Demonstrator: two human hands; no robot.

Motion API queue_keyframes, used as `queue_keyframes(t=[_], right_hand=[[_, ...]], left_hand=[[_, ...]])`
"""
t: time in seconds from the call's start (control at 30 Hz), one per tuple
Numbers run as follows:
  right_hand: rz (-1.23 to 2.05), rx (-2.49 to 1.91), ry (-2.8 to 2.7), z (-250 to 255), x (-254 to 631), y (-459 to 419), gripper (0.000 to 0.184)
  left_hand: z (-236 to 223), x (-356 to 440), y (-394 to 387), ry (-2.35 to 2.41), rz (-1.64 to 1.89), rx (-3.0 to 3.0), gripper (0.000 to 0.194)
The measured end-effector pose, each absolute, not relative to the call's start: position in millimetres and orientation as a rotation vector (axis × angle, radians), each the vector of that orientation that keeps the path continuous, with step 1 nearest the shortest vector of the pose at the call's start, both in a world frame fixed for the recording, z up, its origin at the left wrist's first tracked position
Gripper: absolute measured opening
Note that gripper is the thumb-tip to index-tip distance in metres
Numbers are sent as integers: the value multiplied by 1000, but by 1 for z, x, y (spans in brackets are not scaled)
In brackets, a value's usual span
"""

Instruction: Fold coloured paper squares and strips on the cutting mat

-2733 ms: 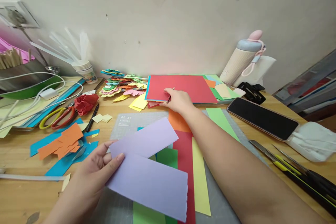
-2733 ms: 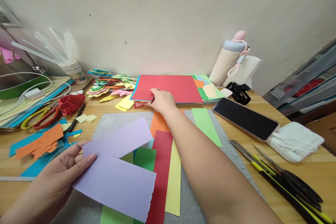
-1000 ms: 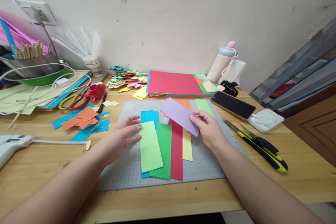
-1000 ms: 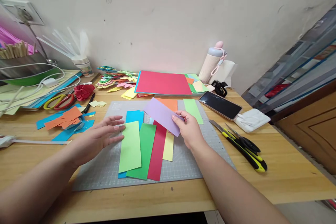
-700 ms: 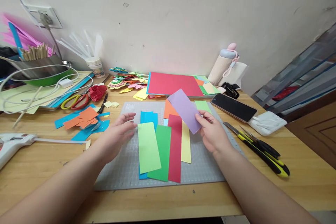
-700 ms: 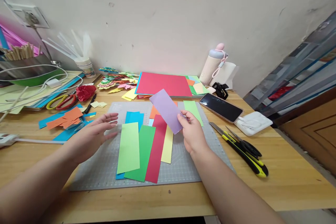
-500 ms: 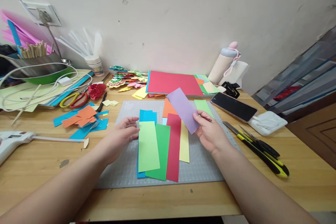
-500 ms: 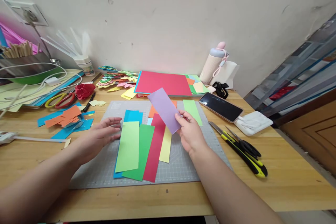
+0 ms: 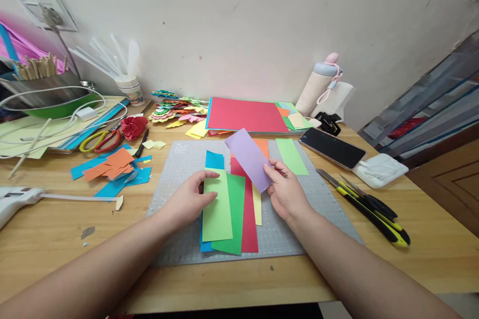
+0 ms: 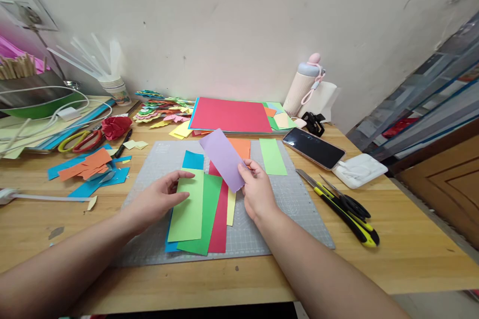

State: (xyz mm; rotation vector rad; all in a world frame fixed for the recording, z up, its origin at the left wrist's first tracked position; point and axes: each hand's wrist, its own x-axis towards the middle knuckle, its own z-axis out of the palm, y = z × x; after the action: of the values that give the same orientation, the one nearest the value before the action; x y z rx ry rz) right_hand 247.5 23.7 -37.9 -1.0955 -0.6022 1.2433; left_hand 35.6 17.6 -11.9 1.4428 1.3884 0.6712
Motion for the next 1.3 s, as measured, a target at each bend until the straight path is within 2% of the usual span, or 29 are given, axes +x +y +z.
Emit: queue_keyframes(t=[0.5, 0.63, 0.73, 0.93, 1.2, 1.3], right_hand=[[1240, -993, -394, -41, 246, 25, 22], [1204, -995, -347, -33, 252, 20, 24], [1255, -1008, -329, -29, 256, 17, 24], [1309, -1062, -382, -36, 251, 16, 17], [1287, -1061, -326, -40, 244, 15, 18], [1283, -1047, -318, -40, 244, 15, 19]], left_hand=[[-21, 80, 9, 1290, 719, 1299, 46], [-11, 75, 12, 1263, 788, 1163, 45], [3, 70, 19, 1207, 776, 1028, 37], [13, 75, 33, 1154, 678, 879, 34], [5, 95, 36, 1155, 569, 1042, 20], [0, 101, 32, 1185, 592, 1200, 31]])
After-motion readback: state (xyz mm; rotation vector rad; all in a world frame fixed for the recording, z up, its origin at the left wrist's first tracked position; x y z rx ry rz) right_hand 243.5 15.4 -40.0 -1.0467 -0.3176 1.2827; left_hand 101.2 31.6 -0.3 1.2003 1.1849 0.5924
